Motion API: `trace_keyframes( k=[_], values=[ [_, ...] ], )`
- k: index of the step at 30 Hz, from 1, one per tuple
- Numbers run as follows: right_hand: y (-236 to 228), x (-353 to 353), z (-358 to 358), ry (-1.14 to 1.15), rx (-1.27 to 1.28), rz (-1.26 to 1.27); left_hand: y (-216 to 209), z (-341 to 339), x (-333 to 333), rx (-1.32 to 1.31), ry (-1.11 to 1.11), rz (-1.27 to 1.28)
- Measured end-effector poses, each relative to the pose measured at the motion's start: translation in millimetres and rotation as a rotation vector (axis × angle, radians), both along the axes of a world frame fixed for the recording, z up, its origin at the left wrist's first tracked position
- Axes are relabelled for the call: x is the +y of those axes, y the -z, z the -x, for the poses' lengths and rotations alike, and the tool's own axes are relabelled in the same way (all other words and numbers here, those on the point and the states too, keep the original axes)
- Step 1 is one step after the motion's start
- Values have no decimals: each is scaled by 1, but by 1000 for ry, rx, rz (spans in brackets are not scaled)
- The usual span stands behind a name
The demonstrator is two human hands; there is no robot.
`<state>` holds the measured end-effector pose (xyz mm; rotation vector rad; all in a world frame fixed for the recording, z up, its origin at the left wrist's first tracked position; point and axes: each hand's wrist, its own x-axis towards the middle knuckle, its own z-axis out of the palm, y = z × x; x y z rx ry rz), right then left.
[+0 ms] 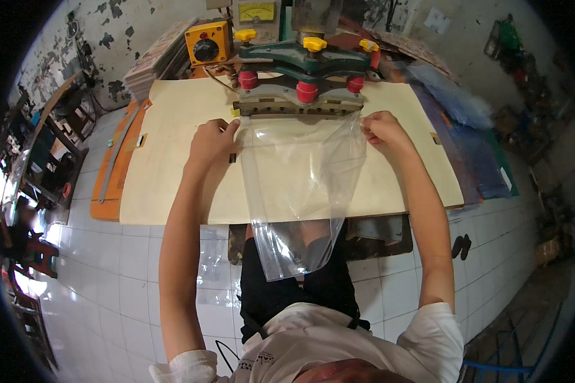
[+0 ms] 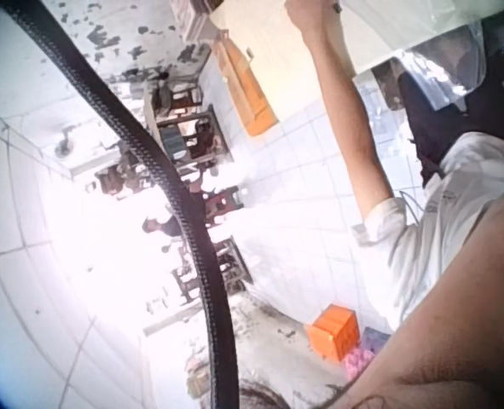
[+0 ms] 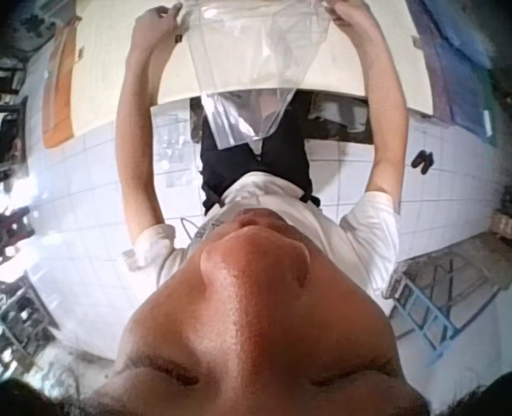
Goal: The person opens and stretches a transparent plastic bag by hand, folds its corners, and flattens it along the work surface.
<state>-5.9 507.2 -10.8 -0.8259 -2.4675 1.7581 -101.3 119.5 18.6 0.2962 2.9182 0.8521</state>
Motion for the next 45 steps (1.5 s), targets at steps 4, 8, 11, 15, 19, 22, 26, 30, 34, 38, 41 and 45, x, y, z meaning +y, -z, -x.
trace_keyframes(
  k=[4,8,11,15,19,22,26,30,34,38,41,45],
  values=[
    [5,-21,-4,-39,-35,82,18,-10,11,35,-42,107],
    [5,-17,0,-50,-122,15,21,-13,13,73,-35,99],
    [2,-4,-5,-50,-119,69,19,-14,21,112,-5,93],
    [-6,4,-15,-94,-197,76,19,-17,30,131,14,120],
    [-14,5,-25,-78,-181,175,19,-17,34,186,9,199],
    [-17,8,-29,-69,-154,383,15,-14,37,164,-4,192],
    [-25,0,-36,-75,-143,451,11,-7,35,150,-26,176],
    [-32,-17,-53,-54,-120,481,10,-4,28,73,-65,93],
    [-43,-27,-70,-65,-58,513,10,-1,21,-94,-81,-116],
    [-52,-37,-90,-58,-50,513,20,1,8,-147,-16,-418],
    [-49,-32,-115,-98,6,473,-20,-27,15,-286,12,-492],
    [-52,-40,-137,3,245,512,-52,-68,13,-307,141,-794]
  ],
)
